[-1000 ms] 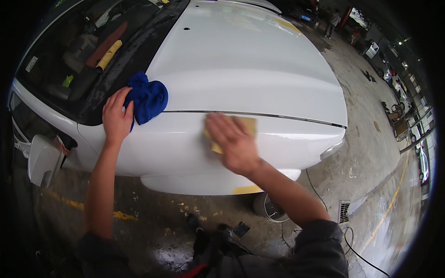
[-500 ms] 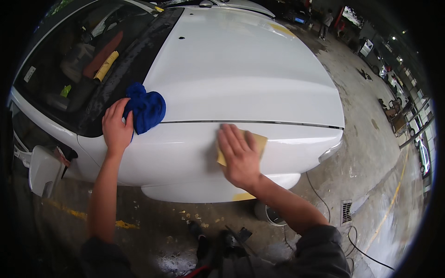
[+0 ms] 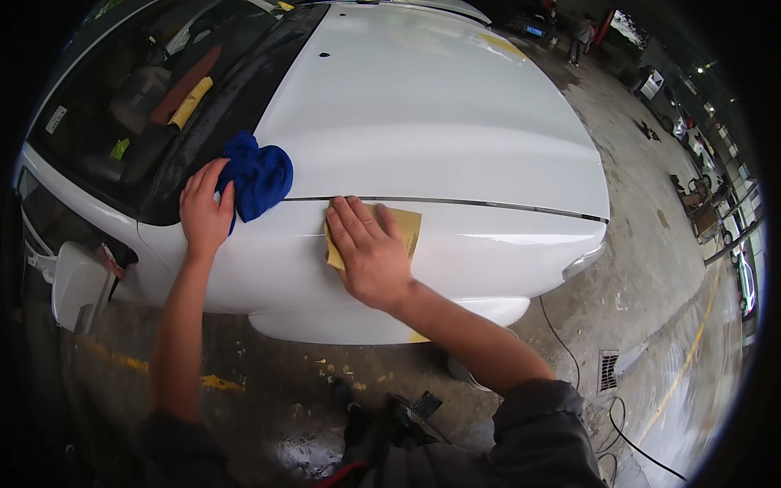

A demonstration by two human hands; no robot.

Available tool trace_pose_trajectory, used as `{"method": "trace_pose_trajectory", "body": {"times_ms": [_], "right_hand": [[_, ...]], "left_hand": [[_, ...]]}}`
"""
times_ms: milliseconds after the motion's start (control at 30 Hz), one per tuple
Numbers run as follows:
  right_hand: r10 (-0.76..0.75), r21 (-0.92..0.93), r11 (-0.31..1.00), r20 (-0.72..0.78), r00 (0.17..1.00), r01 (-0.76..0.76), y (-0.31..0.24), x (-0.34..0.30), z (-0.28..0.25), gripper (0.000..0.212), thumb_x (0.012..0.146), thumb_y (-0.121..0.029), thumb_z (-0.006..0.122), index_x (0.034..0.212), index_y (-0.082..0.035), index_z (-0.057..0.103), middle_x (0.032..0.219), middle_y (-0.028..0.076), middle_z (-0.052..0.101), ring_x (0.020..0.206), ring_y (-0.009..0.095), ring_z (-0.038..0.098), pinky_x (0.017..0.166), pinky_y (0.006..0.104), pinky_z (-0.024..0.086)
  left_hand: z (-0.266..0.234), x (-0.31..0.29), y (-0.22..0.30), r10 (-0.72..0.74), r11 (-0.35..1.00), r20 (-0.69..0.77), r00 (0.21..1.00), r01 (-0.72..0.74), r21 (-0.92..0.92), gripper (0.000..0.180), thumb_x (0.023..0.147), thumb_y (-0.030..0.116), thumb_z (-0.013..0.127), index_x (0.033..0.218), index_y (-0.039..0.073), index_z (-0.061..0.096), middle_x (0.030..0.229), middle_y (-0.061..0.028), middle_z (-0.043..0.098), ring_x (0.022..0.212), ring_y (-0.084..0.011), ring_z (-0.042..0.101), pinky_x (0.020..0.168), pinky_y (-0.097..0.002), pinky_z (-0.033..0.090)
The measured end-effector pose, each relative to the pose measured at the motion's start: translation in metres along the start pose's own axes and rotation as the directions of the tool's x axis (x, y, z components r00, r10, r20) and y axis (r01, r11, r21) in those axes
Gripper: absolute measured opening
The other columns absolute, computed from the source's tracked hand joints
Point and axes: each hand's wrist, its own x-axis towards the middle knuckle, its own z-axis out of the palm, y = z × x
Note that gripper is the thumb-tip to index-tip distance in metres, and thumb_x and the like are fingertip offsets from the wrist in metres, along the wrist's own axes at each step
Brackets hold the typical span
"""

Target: The person sands the hood of a white car using a sanding block and wipes the surface with a blue cloth. They repeatedly rub the hood, occasionally dip the cloth in a bucket of water, and continue sanding different sections of the hood.

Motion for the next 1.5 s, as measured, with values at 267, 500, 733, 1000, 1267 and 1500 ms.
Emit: {"method": "trace_pose_trajectory", "body": {"times_ms": [267, 500, 733, 1000, 1267, 1500], "right_hand": [[0.03, -0.012, 0.999, 0.036, 0.999, -0.03, 0.012, -0.018, -0.008, 0.087, 0.083, -0.024, 0.079, 0.16, -0.002, 0.047, 0.169, 0.021, 0.044, 0.156, 0.039, 0.043, 0.126, 0.0593, 0.033], [0.03, -0.09, 0.996, 0.059, 0.998, -0.024, 0.053, -0.05, -0.031, 0.081, 0.083, -0.015, 0.079, 0.158, -0.003, 0.05, 0.167, 0.018, 0.048, 0.156, 0.033, 0.046, 0.126, 0.0583, 0.034], [-0.004, 0.04, 0.999, 0.075, 0.997, 0.001, 0.021, -0.015, -0.016, 0.08, 0.085, -0.015, 0.076, 0.159, -0.003, 0.048, 0.167, 0.018, 0.047, 0.155, 0.034, 0.046, 0.125, 0.0582, 0.035], [0.09, -0.022, 0.996, -0.052, 0.995, -0.091, 0.02, -0.024, 0.009, 0.082, 0.083, -0.011, 0.065, 0.161, 0.003, 0.044, 0.17, 0.022, 0.042, 0.158, 0.039, 0.04, 0.126, 0.0622, 0.03], [0.13, -0.072, 0.99, 0.067, 0.989, -0.125, 0.124, -0.11, -0.05, 0.08, 0.085, -0.015, 0.074, 0.16, -0.003, 0.047, 0.165, 0.018, 0.049, 0.155, 0.038, 0.045, 0.126, 0.0574, 0.03], [0.161, -0.126, 0.978, -0.052, 0.986, -0.167, 0.024, -0.043, 0.02, 0.079, 0.089, -0.021, 0.064, 0.162, -0.001, 0.043, 0.169, 0.019, 0.043, 0.157, 0.035, 0.041, 0.127, 0.0593, 0.03]], "left_hand": [[-0.003, 0.0, 0.004, -0.033, 0.999, 0.005, 0.999, 0.033, 0.025, 0.043, 0.096, 0.013, 0.076, 0.139, 0.016, 0.069, 0.14, -0.0056, 0.071, 0.129, -0.0296, 0.066, 0.111, -0.0444, 0.049], [-0.009, -0.002, -0.003, -0.046, 0.996, 0.027, 0.999, 0.044, 0.078, 0.04, 0.098, 0.02, 0.076, 0.138, 0.018, 0.071, 0.138, -0.005, 0.072, 0.128, -0.0285, 0.067, 0.115, -0.044, 0.048], [-0.005, -0.002, -0.002, -0.015, 0.999, 0.008, 1.0, 0.015, 0.041, 0.041, 0.097, 0.019, 0.076, 0.137, 0.018, 0.07, 0.139, -0.0043, 0.072, 0.128, -0.0276, 0.067, 0.113, -0.044, 0.049], [0.005, 0.004, 0.009, -0.022, 0.999, 0.008, 1.0, 0.022, 0.023, 0.042, 0.096, 0.018, 0.076, 0.138, 0.018, 0.07, 0.139, -0.0053, 0.072, 0.128, -0.0298, 0.066, 0.113, -0.0447, 0.049], [-0.013, -0.002, -0.012, -0.035, 0.994, 0.032, 0.999, 0.031, 0.108, 0.041, 0.1, 0.015, 0.073, 0.14, 0.015, 0.068, 0.14, -0.0077, 0.071, 0.13, -0.0304, 0.066, 0.114, -0.0454, 0.049], [0.005, 0.003, 0.004, -0.006, 0.998, 0.028, 1.0, 0.004, 0.067, 0.039, 0.101, 0.015, 0.073, 0.14, 0.014, 0.068, 0.14, -0.0084, 0.071, 0.129, -0.0313, 0.067, 0.113, -0.0448, 0.05]]}}
